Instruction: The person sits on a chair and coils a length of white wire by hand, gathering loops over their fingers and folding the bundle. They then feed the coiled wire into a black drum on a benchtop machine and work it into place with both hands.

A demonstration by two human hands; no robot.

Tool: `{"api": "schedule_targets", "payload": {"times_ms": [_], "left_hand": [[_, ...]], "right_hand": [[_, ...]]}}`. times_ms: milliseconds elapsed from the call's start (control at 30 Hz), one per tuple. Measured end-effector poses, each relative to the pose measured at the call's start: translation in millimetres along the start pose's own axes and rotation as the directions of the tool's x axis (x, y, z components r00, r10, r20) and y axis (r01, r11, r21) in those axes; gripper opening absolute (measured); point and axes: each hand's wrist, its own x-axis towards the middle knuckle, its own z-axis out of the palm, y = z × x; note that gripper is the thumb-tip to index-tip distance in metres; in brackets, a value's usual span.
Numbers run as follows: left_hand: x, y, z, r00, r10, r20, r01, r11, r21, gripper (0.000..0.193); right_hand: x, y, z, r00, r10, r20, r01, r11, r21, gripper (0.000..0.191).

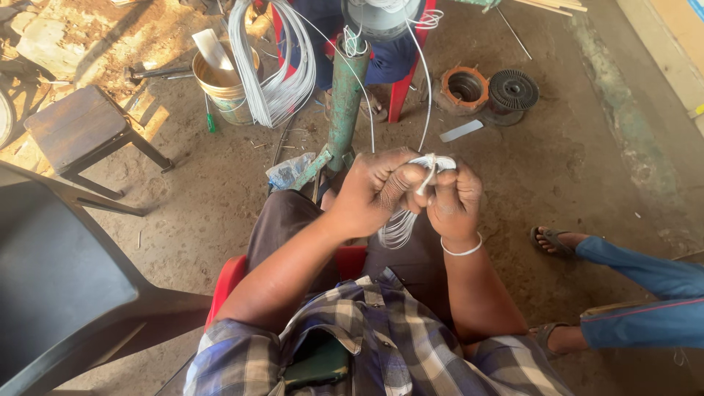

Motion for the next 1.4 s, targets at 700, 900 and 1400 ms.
{"api": "schedule_targets", "payload": {"times_ms": [700,900,1400], "left_hand": [[-3,-4,-1,0.840,0.034,-0.542,-0.090,0.993,-0.076,0.036],[1,3,-13,0.801,0.078,-0.593,-0.088,0.996,0.012,0.037],[11,-7,-29,0.896,0.053,-0.440,-0.091,0.994,-0.065,0.033]], "right_hand": [[-12,39,-4,0.996,-0.078,0.046,0.090,0.803,-0.589,0.051],[-23,62,-14,0.998,-0.061,0.016,0.059,0.812,-0.581,0.046],[-24,77,-23,0.988,-0.147,-0.041,0.103,0.842,-0.529,0.037]]}}
